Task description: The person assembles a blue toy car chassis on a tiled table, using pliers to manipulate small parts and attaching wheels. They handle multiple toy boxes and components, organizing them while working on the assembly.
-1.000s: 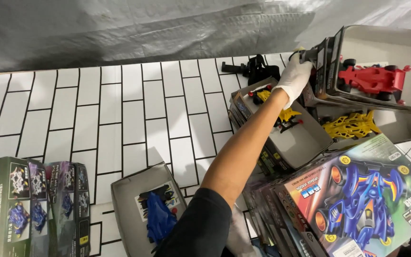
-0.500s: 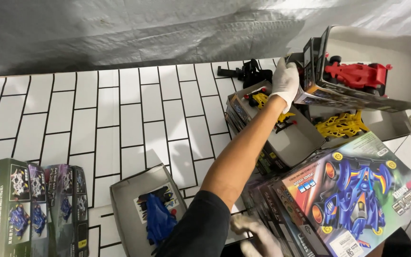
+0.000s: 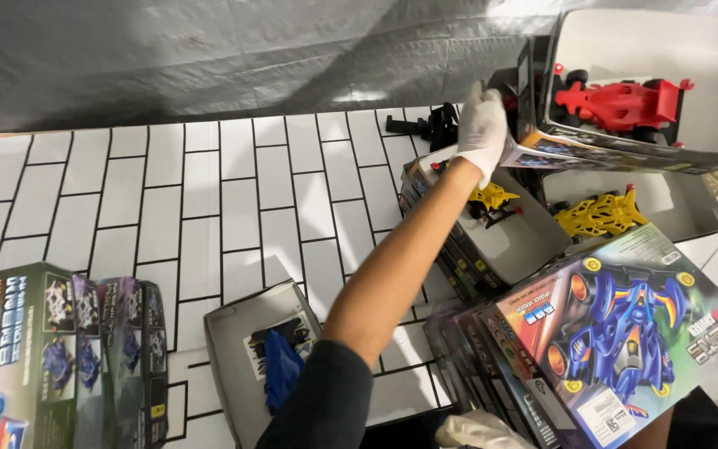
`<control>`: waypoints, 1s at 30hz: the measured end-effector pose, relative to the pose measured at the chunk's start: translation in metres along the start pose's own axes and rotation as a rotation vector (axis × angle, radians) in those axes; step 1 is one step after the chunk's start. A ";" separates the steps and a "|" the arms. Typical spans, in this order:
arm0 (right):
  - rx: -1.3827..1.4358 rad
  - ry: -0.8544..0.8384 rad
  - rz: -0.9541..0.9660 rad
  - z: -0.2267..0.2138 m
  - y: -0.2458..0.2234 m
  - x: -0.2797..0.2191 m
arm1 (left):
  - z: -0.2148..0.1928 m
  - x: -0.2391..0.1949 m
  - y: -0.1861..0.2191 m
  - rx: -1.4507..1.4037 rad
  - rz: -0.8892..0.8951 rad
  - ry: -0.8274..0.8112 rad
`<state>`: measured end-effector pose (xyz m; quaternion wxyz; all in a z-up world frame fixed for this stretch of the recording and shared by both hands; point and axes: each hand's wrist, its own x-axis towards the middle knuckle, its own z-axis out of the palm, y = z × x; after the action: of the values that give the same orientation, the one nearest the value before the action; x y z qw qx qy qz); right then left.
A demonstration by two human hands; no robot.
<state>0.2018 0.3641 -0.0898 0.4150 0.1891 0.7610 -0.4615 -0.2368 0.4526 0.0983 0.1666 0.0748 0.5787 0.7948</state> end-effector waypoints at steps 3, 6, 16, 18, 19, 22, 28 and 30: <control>-0.025 -0.055 -0.128 -0.014 -0.090 -0.041 | -0.037 0.016 -0.002 0.067 0.183 0.101; -0.025 0.597 -1.276 0.014 -0.126 -0.069 | -0.102 -0.007 0.030 0.260 0.171 0.221; 1.025 0.621 -1.032 0.014 -0.232 -0.022 | -0.300 -0.168 0.120 -0.486 0.014 0.225; 1.088 0.605 -1.054 0.007 -0.245 -0.005 | -0.329 -0.190 0.126 -0.473 -0.092 0.385; 1.097 0.574 -1.121 0.000 -0.251 0.004 | -0.343 -0.201 0.127 -0.395 -0.095 0.454; 1.070 0.527 -1.253 -0.013 -0.282 0.016 | -0.385 -0.217 0.111 -0.107 -0.066 0.530; 0.493 0.940 -1.005 -0.039 -0.289 0.086 | -0.421 -0.210 0.072 0.075 -0.083 0.504; 0.489 0.981 -0.907 -0.049 -0.268 0.119 | -0.417 -0.208 0.070 0.051 -0.095 0.498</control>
<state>-0.0704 0.2605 -0.0281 -0.2628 0.1272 0.7384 -0.6078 -0.1856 -0.0133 0.0466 0.0543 -0.1463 0.6246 0.7652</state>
